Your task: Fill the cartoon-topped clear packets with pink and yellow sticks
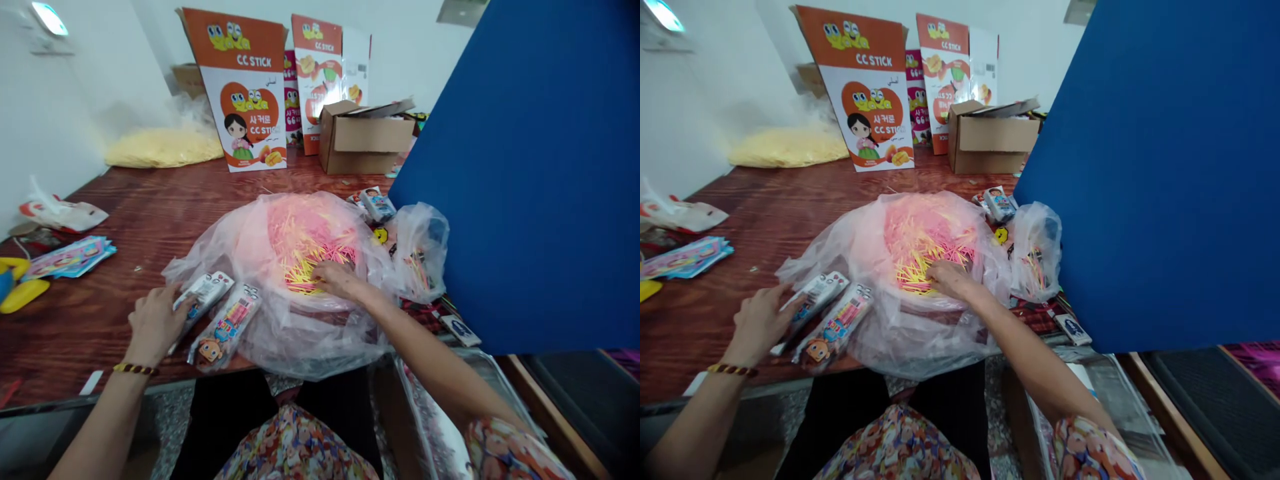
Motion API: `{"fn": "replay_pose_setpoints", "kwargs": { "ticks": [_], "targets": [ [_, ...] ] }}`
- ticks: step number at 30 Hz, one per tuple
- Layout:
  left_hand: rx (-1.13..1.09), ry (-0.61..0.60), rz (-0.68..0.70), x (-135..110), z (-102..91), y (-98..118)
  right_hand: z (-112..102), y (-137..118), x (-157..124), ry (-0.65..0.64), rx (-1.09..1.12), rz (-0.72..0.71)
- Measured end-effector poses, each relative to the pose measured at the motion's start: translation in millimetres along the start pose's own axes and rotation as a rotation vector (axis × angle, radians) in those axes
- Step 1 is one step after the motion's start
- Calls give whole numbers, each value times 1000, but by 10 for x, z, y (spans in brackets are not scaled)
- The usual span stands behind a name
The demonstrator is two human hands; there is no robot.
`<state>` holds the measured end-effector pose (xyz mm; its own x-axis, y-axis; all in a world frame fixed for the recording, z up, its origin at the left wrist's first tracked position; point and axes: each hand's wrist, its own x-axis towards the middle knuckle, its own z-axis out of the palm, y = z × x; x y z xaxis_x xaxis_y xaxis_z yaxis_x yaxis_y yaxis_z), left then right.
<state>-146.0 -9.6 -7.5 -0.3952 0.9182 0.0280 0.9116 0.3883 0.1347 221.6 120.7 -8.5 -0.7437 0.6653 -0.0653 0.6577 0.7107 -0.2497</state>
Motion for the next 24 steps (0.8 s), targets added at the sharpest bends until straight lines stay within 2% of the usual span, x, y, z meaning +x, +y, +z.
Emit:
{"fn": "replay_pose_setpoints", "kwargs": {
  "ticks": [4, 9, 13, 17, 20, 22, 24],
  "targets": [
    [63, -117, -38, 54, 110, -86, -13, 59, -130, -64, -39, -82],
    [45, -151, -37, 127, 180, -150, 45, -3, -166, -142, -174, -145],
    [53, -172, -55, 158, 178, -172, 77, -87, -55, -137, -252, -146],
    [49, -180, -57, 144, 190, -188, 41, 12, -106, -105, -183, -133],
    [39, -157, -30, 136, 203, -190, -13, 133, -232, -108, -92, -17],
    [33, -161, -28, 139, 212, -192, -21, 178, -290, -138, -108, 105],
    [31, -169, -44, 146, 221, -199, 12, 188, -302, -171, -165, 153]
  ]
}}
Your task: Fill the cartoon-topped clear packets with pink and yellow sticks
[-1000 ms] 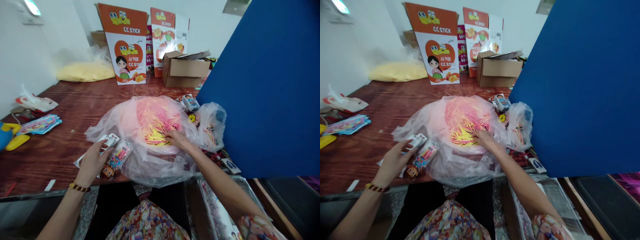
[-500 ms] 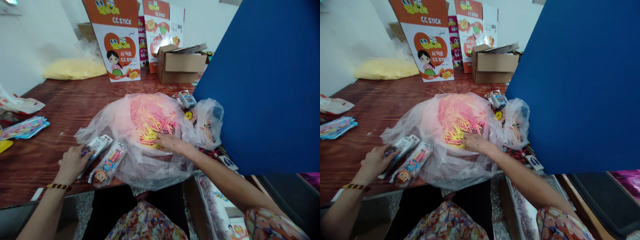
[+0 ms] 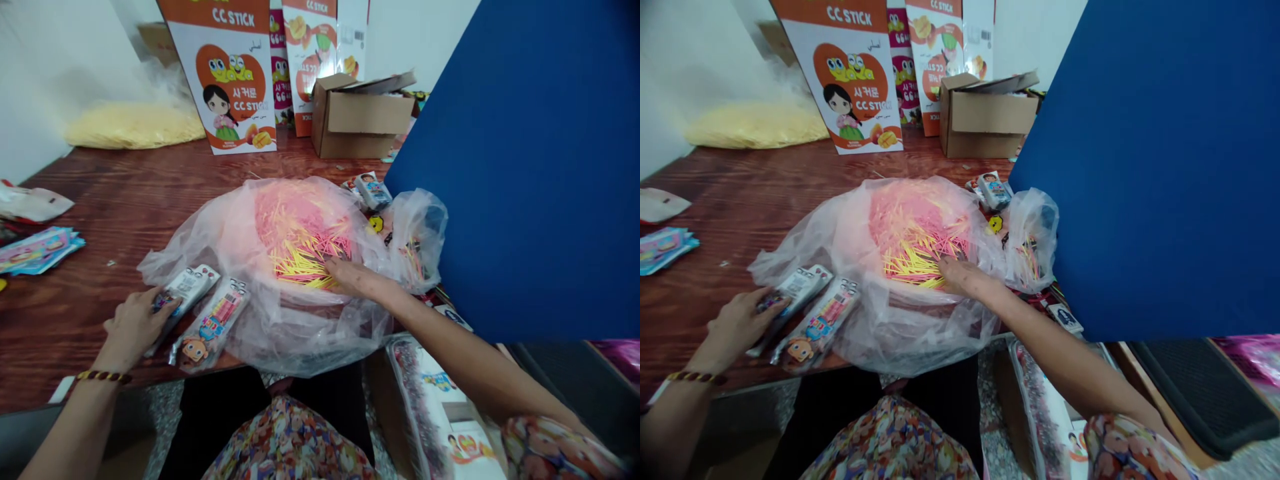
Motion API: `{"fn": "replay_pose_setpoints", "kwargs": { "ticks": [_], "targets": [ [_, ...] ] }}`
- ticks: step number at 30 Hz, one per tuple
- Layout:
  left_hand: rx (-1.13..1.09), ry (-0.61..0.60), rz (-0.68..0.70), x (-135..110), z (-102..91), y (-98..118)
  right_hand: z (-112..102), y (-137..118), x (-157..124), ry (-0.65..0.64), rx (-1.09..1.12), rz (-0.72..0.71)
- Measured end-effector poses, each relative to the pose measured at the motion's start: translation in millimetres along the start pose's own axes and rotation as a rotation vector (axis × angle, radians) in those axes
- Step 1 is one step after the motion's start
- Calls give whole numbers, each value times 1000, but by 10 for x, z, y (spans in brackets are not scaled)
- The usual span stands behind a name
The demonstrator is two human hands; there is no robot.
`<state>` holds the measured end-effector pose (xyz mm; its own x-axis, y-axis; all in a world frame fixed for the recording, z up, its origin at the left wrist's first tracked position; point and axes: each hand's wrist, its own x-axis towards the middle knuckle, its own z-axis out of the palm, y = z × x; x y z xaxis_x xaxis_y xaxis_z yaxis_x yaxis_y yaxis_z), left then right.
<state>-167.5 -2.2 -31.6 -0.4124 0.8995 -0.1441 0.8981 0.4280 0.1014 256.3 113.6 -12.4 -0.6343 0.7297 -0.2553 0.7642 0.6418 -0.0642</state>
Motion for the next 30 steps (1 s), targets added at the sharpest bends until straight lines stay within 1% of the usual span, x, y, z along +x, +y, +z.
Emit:
{"fn": "replay_pose_setpoints", "kwargs": {
  "ticks": [4, 7, 10, 14, 17, 20, 24, 27, 30],
  "targets": [
    [-7, 5, 3, 11, 5, -15, 112, -53, 71, 5, -134, -42],
    [0, -23, -2, 13, -14, 0, 152, -65, 90, 21, -170, -92],
    [18, -41, -24, 19, -44, 31, 106, -18, 58, 40, -109, -90],
    [21, -23, -20, 31, -79, 58, -14, 77, 17, -56, 34, -89],
    [15, -12, 12, 32, -95, 64, -24, 90, 15, -97, 33, -108],
    [18, -25, 25, 33, -87, 57, 49, 37, 27, -66, -61, -105],
    [-5, -11, 41, 49, -48, 34, 128, -51, 51, -19, -137, -182],
    [-19, -22, 23, 61, -42, 28, 108, -75, 60, -24, -164, -157],
    [-37, -25, 28, 55, -75, 42, 45, -54, 40, 13, -176, -111]
  ]
}}
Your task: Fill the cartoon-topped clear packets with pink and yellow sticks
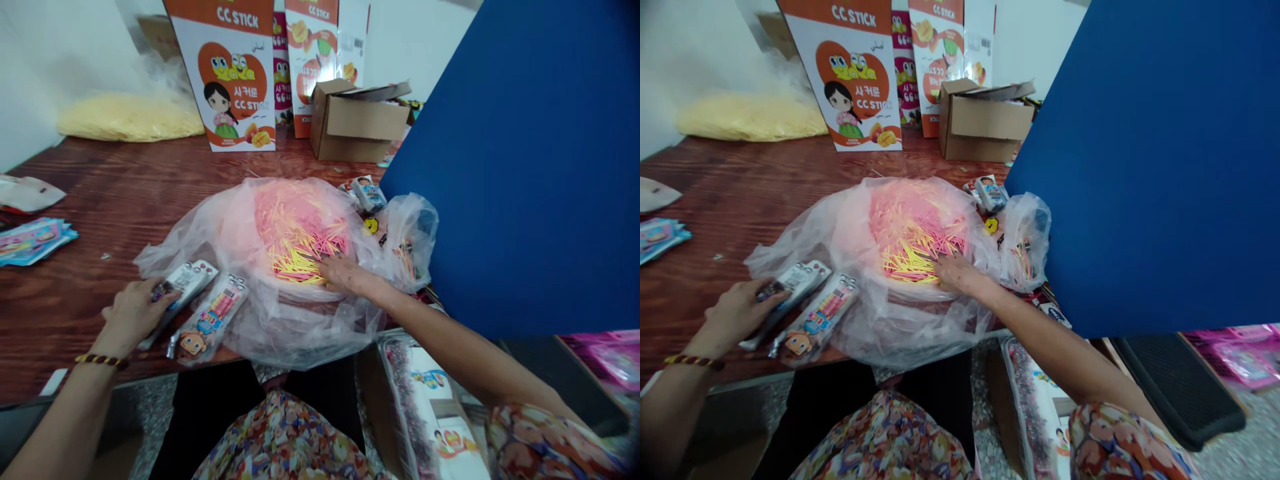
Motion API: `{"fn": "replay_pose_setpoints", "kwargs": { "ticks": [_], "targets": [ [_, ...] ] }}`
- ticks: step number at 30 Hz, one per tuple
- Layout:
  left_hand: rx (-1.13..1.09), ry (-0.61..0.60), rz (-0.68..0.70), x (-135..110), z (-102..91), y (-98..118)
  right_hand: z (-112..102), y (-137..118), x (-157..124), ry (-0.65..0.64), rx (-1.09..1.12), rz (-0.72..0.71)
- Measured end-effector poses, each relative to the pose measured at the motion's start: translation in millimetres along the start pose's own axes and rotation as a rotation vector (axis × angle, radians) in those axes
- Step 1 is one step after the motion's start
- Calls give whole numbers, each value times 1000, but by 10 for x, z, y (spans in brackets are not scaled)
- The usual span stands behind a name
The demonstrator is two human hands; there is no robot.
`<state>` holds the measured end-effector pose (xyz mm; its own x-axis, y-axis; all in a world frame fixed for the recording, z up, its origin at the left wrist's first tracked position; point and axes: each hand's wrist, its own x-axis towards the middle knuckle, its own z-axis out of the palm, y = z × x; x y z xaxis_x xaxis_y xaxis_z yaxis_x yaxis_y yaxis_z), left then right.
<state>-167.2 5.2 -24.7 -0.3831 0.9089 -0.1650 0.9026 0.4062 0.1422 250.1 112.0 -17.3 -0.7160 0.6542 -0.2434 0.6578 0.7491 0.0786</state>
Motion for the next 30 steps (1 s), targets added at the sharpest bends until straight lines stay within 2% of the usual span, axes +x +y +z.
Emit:
{"fn": "replay_pose_setpoints", "kwargs": {
  "ticks": [6, 10, 13, 21, 25, 30],
  "targets": [
    [15, 52, 49, -68, -71, 86, -93, 36, -45, -22, 116, -23],
    [38, 87, 57, -101, -89, 141, -92, -61, 11, -71, 42, -14],
    [52, 100, 69, -111, -107, 167, -65, -110, 27, -62, 48, -26],
    [-32, 97, 73, -7, -104, 106, 54, 33, -16, -11, 408, 151],
    [-93, 105, 33, 91, -81, 53, 87, 78, -15, 45, 600, 162],
    [-159, 95, 4, 124, -132, 70, 99, 84, 40, 115, 655, 238]
  ]
}}
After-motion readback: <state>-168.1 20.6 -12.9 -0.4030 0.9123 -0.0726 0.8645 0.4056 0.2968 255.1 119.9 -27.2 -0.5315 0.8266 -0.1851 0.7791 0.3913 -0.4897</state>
